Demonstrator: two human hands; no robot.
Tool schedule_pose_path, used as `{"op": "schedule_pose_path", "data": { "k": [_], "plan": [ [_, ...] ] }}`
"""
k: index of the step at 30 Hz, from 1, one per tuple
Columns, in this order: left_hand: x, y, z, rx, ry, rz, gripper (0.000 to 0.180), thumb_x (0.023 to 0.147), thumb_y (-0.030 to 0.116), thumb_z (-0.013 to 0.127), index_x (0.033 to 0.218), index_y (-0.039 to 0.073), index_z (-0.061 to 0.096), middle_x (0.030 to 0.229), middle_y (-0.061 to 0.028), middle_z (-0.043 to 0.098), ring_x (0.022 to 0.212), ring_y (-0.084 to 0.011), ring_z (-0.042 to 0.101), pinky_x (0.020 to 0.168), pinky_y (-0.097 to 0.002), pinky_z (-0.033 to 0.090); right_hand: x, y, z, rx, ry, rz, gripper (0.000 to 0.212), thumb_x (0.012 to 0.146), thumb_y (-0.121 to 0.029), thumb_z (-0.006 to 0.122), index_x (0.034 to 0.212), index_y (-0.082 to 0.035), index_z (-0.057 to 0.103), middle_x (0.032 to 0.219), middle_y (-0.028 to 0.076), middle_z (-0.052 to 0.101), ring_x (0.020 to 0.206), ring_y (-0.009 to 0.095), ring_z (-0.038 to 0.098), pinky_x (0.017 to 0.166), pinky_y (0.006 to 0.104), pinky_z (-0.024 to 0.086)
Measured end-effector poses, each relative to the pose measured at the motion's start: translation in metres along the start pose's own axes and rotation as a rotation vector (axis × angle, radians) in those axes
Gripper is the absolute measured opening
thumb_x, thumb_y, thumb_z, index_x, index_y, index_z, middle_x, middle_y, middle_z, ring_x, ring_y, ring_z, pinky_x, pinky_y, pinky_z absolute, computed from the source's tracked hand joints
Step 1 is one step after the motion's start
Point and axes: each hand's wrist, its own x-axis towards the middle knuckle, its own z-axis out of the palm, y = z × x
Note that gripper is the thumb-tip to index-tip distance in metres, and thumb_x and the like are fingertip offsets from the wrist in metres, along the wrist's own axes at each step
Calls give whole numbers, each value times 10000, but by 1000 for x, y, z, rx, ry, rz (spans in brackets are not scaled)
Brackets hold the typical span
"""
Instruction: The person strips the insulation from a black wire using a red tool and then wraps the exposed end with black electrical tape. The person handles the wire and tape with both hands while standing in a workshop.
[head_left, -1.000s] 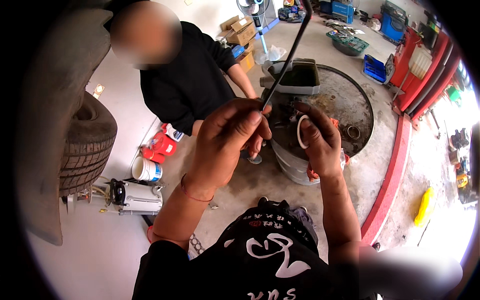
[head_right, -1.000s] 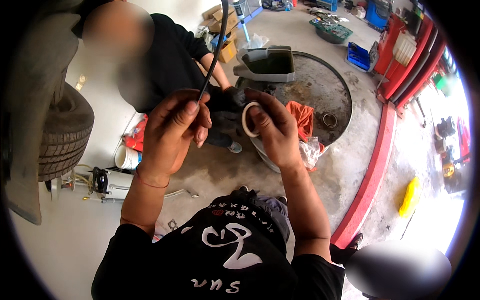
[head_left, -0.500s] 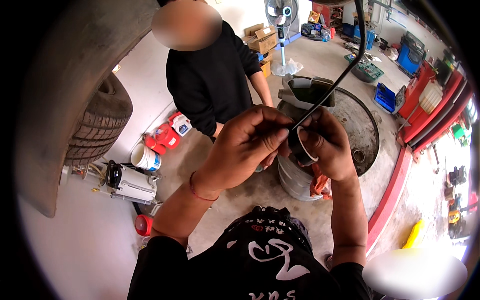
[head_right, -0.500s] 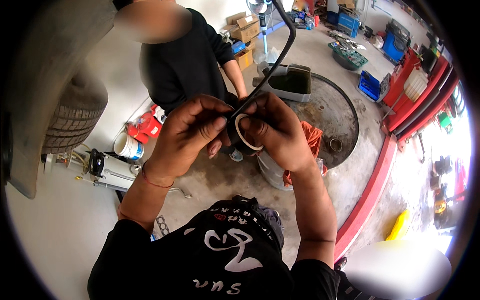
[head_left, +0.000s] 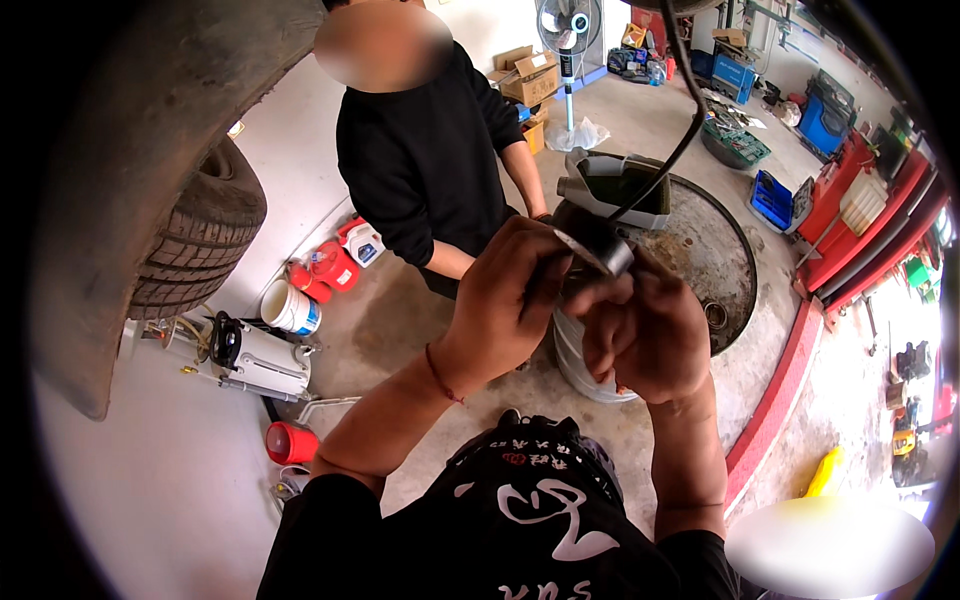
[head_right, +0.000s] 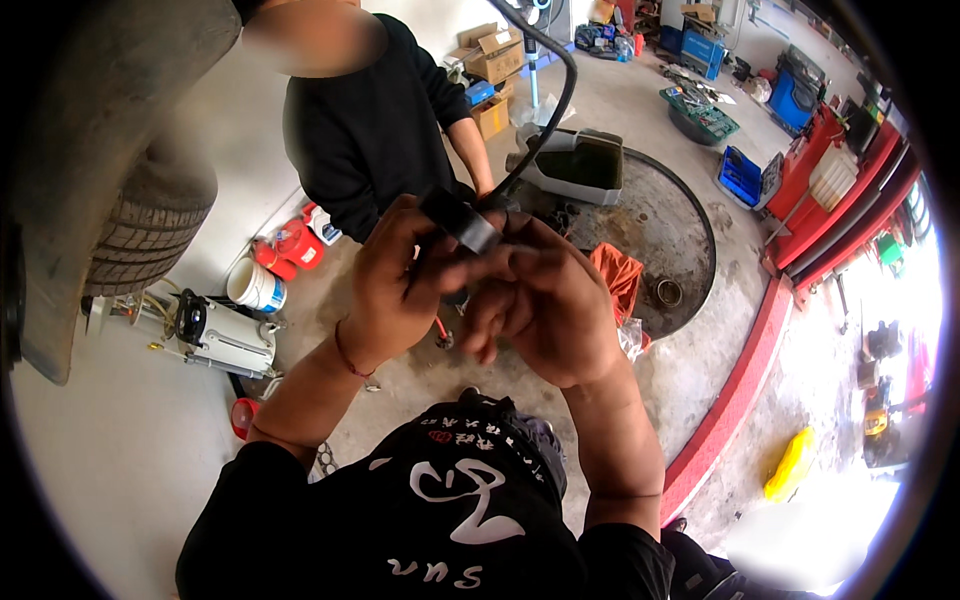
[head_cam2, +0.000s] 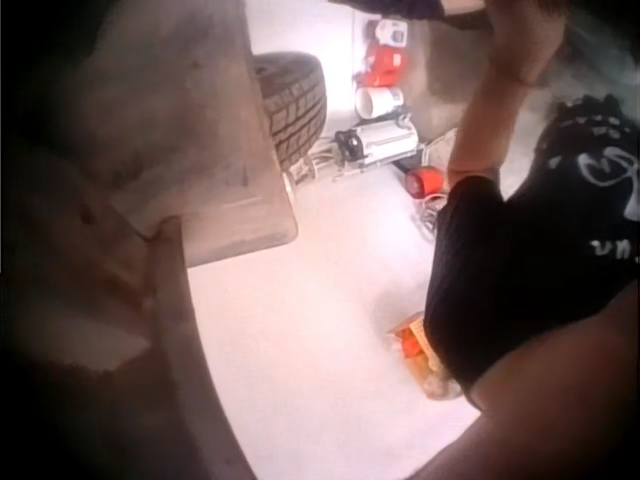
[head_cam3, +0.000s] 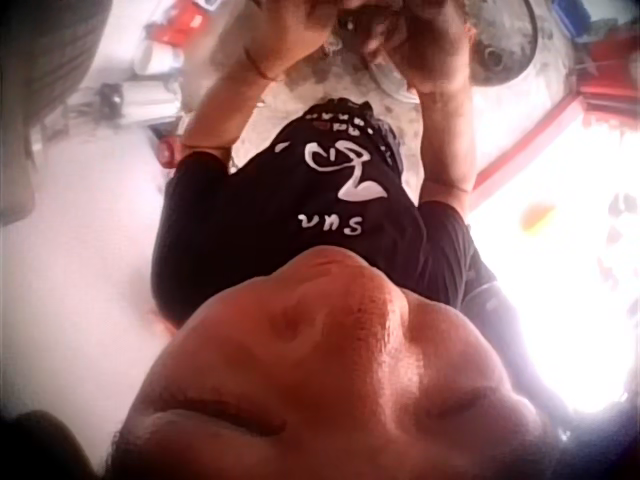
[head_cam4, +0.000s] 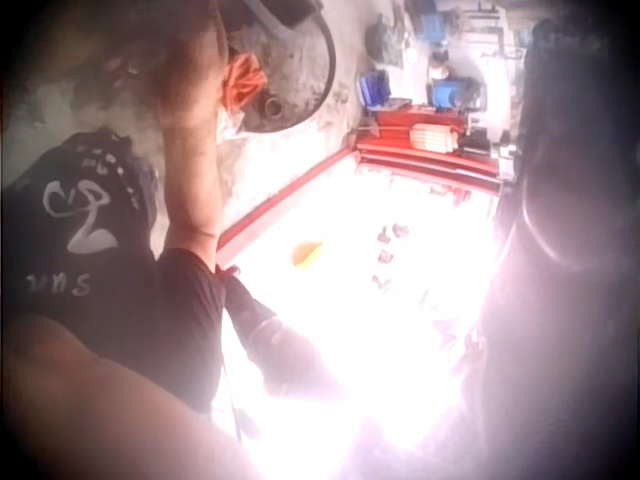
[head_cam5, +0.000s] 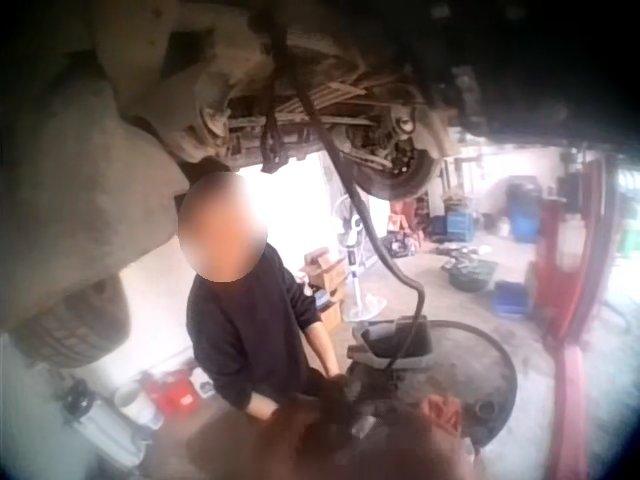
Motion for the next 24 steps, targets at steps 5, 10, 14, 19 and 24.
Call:
{"op": "schedule_pose_path", "data": {
  "k": [5, 10, 14, 19, 24],
  "plan": [
    [-3, 1, 7, -191, 26, -169, 144, 892, -70, 611, 1016, 0, 585, 926, -126, 600, 817, -270, 615, 739, -321, 494, 1, 2, 17, -431, 171, -213, 392, 891, -147, 779, 1097, -16, 473, 880, 81, 657, 722, 154, 672, 572, 258, 543],
    [-3, 7, 10, -397, -43, -324, 120, 933, -21, 623, 1052, -13, 605, 947, -79, 612, 833, -160, 601, 754, -274, 481, 19, 1, 12, -974, 442, -457, 407, 848, -159, 834, 1053, -30, 507, 900, 10, 579, 729, 55, 535, 628, 195, 441],
    [3, 15, 4, -580, -147, -534, 103, 979, 44, 615, 1066, -10, 617, 895, -47, 610, 760, -103, 567, 688, -248, 464, 43, 5, -1, -854, 297, -682, 339, 899, -155, 776, 1108, -26, 544, 992, 26, 596, 850, 66, 562, 684, 212, 471],
    [17, 19, -13, -1010, -183, -737, 151, 1015, 128, 579, 1062, -4, 635, 799, -35, 588, 632, -72, 463, 574, -222, 389, 37, -15, -14, -731, -73, -559, 414, 942, -190, 718, 1270, -2, 550, 1249, 123, 593, 1141, 214, 571, 982, 352, 453],
    [19, 19, -24, -613, -140, -528, 124, 985, 95, 622, 1061, -3, 625, 793, -45, 576, 628, -97, 489, 566, -241, 404, 38, -24, -22, -1388, -91, -867, 253, 916, -158, 719, 1059, 44, 666, 1334, 221, 555, 1230, 339, 558, 1038, 410, 424]
  ]
}}
